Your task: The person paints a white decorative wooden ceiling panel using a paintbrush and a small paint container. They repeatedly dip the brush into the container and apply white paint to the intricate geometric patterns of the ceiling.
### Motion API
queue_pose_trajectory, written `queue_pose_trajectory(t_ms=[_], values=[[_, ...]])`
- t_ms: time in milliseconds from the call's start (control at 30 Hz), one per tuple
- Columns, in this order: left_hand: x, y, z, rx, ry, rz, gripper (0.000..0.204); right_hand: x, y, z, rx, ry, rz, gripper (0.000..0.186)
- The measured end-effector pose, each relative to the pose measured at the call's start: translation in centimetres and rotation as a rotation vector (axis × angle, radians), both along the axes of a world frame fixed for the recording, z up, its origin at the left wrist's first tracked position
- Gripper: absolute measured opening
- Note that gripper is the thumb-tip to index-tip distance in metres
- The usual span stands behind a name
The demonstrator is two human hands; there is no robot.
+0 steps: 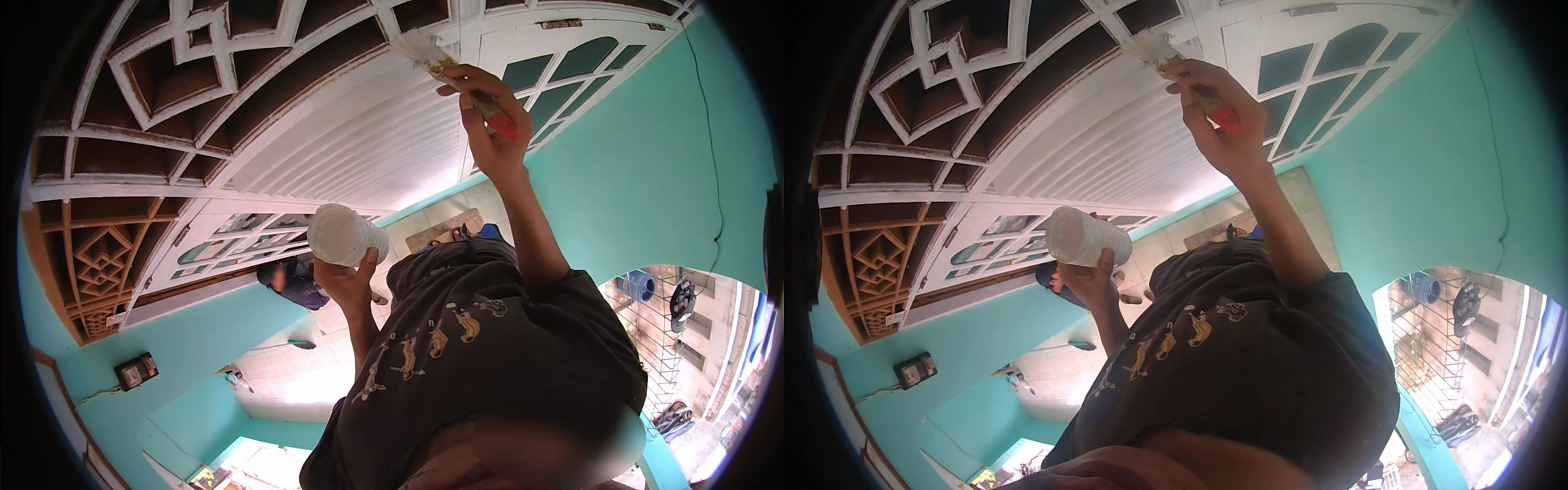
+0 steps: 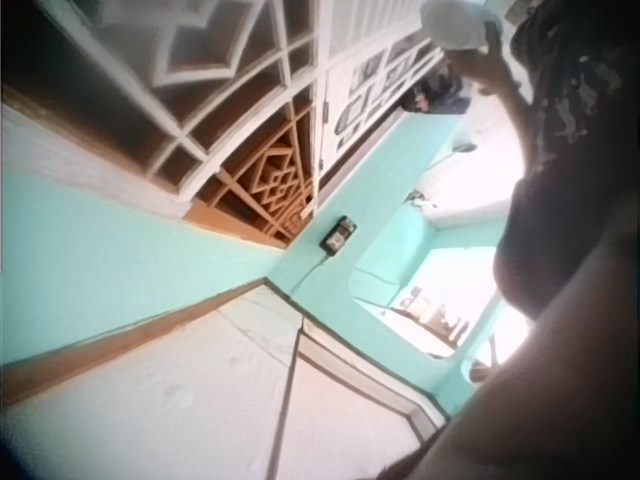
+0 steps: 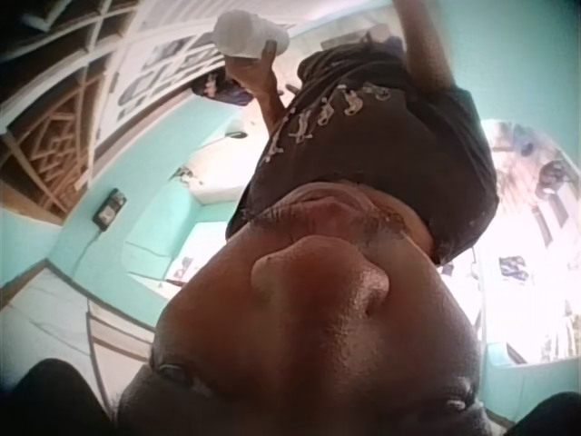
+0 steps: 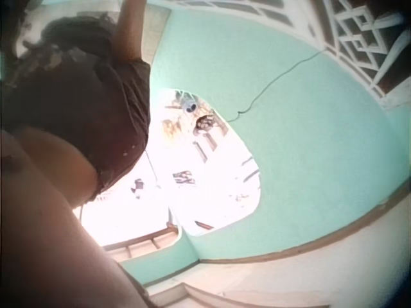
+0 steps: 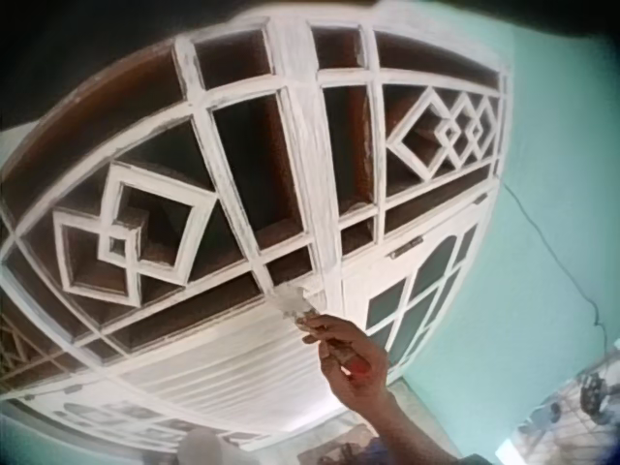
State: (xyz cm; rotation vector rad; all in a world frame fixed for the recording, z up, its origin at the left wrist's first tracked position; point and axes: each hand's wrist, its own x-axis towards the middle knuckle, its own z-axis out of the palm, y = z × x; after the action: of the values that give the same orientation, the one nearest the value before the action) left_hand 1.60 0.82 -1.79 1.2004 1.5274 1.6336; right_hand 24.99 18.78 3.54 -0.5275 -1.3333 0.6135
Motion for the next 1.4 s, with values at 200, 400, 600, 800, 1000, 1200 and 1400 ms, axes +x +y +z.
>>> queue_pose_trajectory(t_ms=[200, 400, 600, 800, 1000, 1200, 1400], values=[[0.6, -0.1, 0.4, 0.035, -0.099, 0.111, 0.065, 0.2, -0.6, 0.8, 0.054, -0.030, -0.073, 0.020], [0.8, -0.1, 1.0, 0.043, -0.095, 0.094, 0.063, 0.9, 0.1, 1.2, 0.008, -0.041, -0.145, 0.018], [0.6, 0.2, 0.5, 0.068, -0.106, 0.092, 0.063, 0.9, 0.7, 1.5, 0.053, -0.226, -0.254, 0.015], [0.5, 0.4, 0.9, 0.068, -0.109, 0.041, 0.061, 0.2, 0.6, 0.9, 0.080, -0.046, -0.176, 0.015], [0.3, 0.1, 0.8, 0.076, -0.141, 0.084, 0.061, 1.4, 0.6, 2.0, 0.268, -0.160, -0.329, 0.013], [-0.1, 0.1, 0.4, 0.067, -0.117, 0.083, 0.063, 2.0, 2.6, 1.9, 0.460, -0.532, -0.508, 0.020], [-0.2, 0.2, 0.7, 0.045, -0.125, 0.075, 0.064, 2.5, 1.3, 1.5, 0.362, -0.565, -0.456, 0.019]])
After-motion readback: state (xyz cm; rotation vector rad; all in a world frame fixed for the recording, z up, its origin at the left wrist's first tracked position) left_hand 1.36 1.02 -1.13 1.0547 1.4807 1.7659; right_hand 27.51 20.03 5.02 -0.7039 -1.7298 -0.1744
